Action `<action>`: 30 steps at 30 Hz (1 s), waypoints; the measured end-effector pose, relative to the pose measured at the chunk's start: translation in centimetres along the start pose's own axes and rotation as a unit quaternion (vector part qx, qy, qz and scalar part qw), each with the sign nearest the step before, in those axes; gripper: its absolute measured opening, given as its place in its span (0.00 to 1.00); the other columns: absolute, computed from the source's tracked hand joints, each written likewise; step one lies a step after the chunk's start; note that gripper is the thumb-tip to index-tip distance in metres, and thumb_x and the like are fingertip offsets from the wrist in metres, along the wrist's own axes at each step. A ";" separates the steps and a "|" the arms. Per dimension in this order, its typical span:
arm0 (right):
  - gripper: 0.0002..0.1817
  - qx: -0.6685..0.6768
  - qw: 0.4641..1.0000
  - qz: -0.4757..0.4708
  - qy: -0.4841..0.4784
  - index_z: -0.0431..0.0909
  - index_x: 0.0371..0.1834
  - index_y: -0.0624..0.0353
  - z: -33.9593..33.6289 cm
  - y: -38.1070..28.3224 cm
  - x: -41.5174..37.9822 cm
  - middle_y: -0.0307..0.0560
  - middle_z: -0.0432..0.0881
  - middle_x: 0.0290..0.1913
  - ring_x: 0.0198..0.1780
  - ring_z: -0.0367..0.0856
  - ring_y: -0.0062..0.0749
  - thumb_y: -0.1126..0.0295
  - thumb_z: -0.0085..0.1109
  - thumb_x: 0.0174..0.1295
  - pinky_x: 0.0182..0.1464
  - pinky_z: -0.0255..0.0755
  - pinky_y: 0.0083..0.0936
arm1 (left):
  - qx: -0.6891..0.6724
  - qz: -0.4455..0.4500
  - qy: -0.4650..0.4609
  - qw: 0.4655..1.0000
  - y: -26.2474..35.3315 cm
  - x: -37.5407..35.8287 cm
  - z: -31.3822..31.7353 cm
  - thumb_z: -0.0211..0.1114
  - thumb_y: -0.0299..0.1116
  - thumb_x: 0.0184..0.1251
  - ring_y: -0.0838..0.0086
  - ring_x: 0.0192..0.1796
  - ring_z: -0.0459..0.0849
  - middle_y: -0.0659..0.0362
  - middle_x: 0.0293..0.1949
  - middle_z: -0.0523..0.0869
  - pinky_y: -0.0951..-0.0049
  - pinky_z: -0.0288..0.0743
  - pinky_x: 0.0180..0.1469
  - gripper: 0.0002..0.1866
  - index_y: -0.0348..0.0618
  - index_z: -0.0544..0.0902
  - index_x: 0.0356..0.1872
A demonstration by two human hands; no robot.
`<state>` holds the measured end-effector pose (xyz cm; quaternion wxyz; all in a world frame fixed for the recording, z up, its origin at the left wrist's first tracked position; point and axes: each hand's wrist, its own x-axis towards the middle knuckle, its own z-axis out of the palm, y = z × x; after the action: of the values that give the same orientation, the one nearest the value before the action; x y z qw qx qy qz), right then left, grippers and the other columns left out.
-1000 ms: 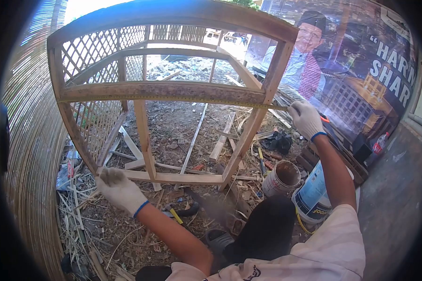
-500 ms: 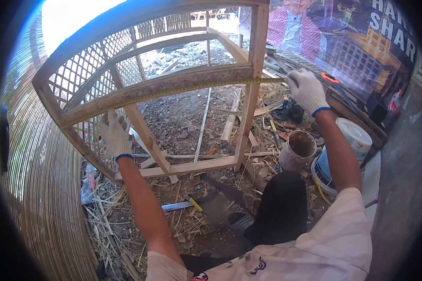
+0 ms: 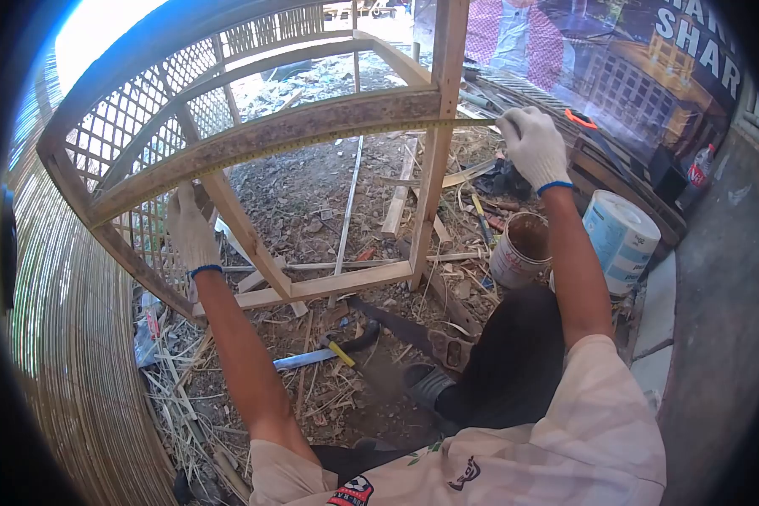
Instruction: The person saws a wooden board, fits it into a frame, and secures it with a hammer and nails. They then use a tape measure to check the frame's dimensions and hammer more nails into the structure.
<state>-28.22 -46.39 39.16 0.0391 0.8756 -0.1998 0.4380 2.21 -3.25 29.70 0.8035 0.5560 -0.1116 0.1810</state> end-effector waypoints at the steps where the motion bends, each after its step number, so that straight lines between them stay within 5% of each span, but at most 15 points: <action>1: 0.13 -0.002 1.000 -0.006 0.001 0.90 0.46 0.55 0.0 0.2 0.1 0.54 0.89 0.48 0.54 0.86 0.54 0.59 0.65 0.72 0.56 0.79 0.47 | -0.005 0.000 -0.001 1.000 -0.2 0.1 0.0 0.64 0.48 0.83 0.71 0.49 0.91 0.52 0.49 0.91 0.68 0.86 0.53 0.25 0.31 0.83 0.58; 13: 0.14 -0.019 0.998 -0.037 0.044 0.91 0.47 0.54 1.4 2.0 -0.2 0.54 0.89 0.47 0.51 0.88 0.55 0.57 0.64 0.73 0.54 0.80 0.47 | 0.020 0.028 -0.022 0.999 0.9 -0.9 0.1 0.64 0.47 0.84 0.73 0.50 0.91 0.54 0.49 0.92 0.67 0.85 0.58 0.23 0.32 0.85 0.57; 23: 0.12 0.019 0.996 0.002 0.091 0.91 0.46 0.55 1.3 1.0 -1.9 0.55 0.89 0.45 0.49 0.88 0.53 0.59 0.65 0.72 0.53 0.80 0.45 | 0.054 0.043 -0.087 0.994 2.5 -2.4 -0.4 0.61 0.47 0.85 0.69 0.61 0.87 0.50 0.59 0.87 0.63 0.82 0.66 0.26 0.31 0.81 0.65; 30: 0.12 0.047 0.997 0.043 0.045 0.90 0.49 0.59 0.7 0.2 -2.3 0.55 0.89 0.49 0.51 0.88 0.51 0.63 0.64 0.74 0.56 0.79 0.40 | 0.054 0.047 -0.061 0.996 2.6 -2.2 -0.1 0.61 0.46 0.85 0.69 0.59 0.87 0.51 0.56 0.87 0.64 0.82 0.66 0.26 0.30 0.81 0.64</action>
<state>-29.03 -46.05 36.91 -0.0119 0.8464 -0.2142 0.4874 -0.86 -2.72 31.06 0.7547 0.6027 -0.1765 0.1899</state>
